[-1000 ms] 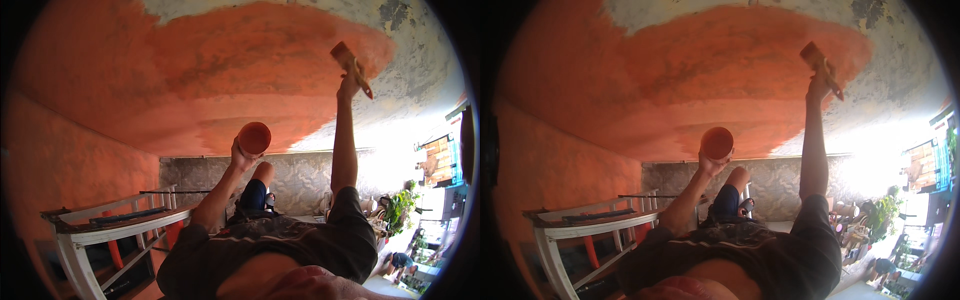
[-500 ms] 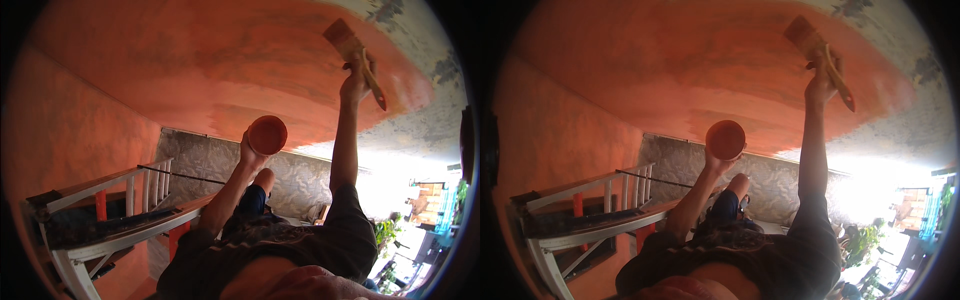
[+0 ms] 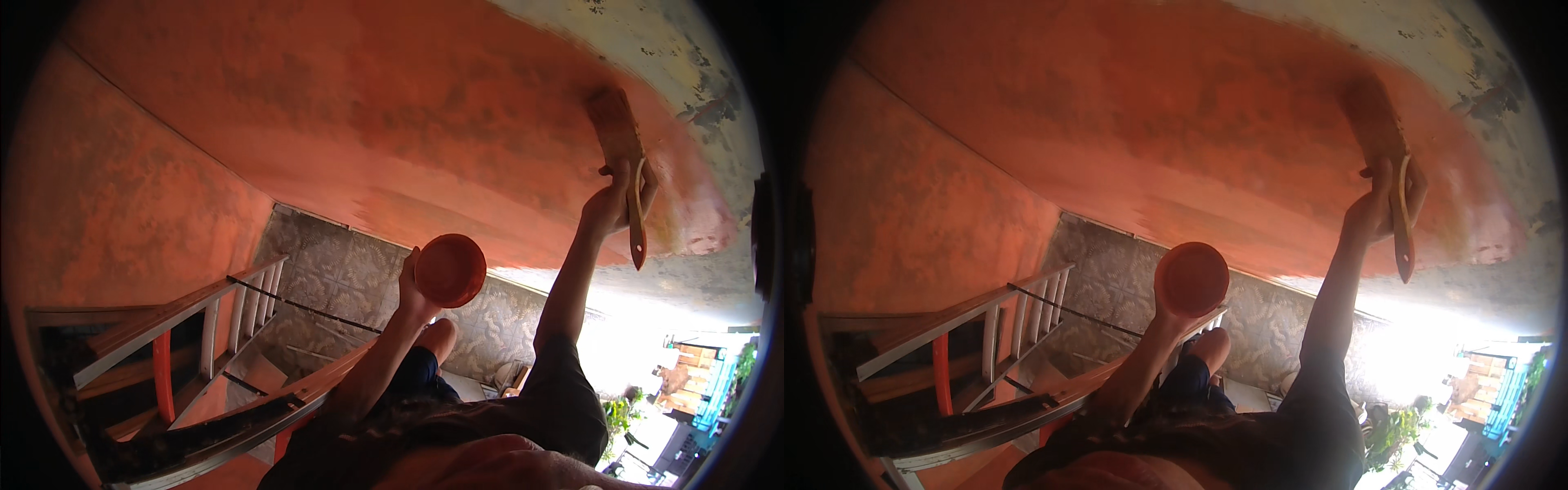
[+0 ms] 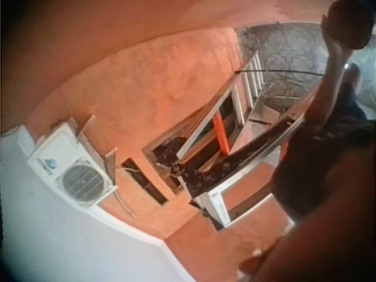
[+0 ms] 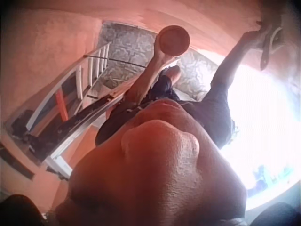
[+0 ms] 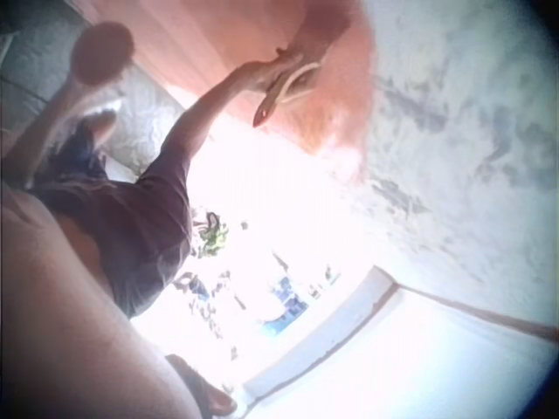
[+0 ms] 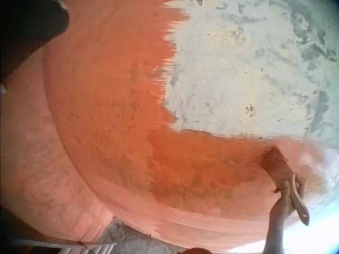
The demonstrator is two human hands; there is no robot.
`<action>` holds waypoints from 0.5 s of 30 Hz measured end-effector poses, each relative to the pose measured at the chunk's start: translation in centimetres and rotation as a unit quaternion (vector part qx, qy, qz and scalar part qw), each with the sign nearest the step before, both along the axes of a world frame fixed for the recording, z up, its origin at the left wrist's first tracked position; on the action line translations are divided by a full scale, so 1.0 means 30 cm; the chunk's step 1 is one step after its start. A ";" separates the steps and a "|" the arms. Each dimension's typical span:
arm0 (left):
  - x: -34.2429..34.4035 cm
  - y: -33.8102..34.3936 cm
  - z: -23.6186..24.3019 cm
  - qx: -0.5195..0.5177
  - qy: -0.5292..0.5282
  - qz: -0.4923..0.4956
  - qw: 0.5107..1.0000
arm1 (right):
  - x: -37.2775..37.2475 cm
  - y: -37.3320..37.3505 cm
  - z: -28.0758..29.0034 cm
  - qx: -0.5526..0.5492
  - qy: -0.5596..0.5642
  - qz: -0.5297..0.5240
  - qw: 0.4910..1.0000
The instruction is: The person paints a ceiling with orange paint using a brush and a small container. They repeatedly dip the brush into the container and apply paint in broad strokes, gradually covering more of the ceiling surface.
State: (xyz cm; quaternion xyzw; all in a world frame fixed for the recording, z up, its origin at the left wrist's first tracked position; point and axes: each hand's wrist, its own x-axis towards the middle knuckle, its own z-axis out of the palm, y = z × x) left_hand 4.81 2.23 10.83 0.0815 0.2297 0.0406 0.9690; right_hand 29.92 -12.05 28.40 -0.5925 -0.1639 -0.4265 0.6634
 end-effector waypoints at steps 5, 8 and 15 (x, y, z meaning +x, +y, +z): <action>0.020 -0.005 -0.130 -0.026 -0.079 0.007 0.997 | -0.004 0.013 0.013 -0.029 -0.012 -0.099 0.995; 0.020 -0.002 -0.087 -0.062 -0.065 0.021 0.996 | 0.007 -0.035 -0.015 -0.055 0.041 -0.106 0.992; -0.002 0.038 -0.045 -0.069 -0.147 0.013 0.987 | 0.011 -0.117 -0.027 -0.064 -0.041 -0.105 0.992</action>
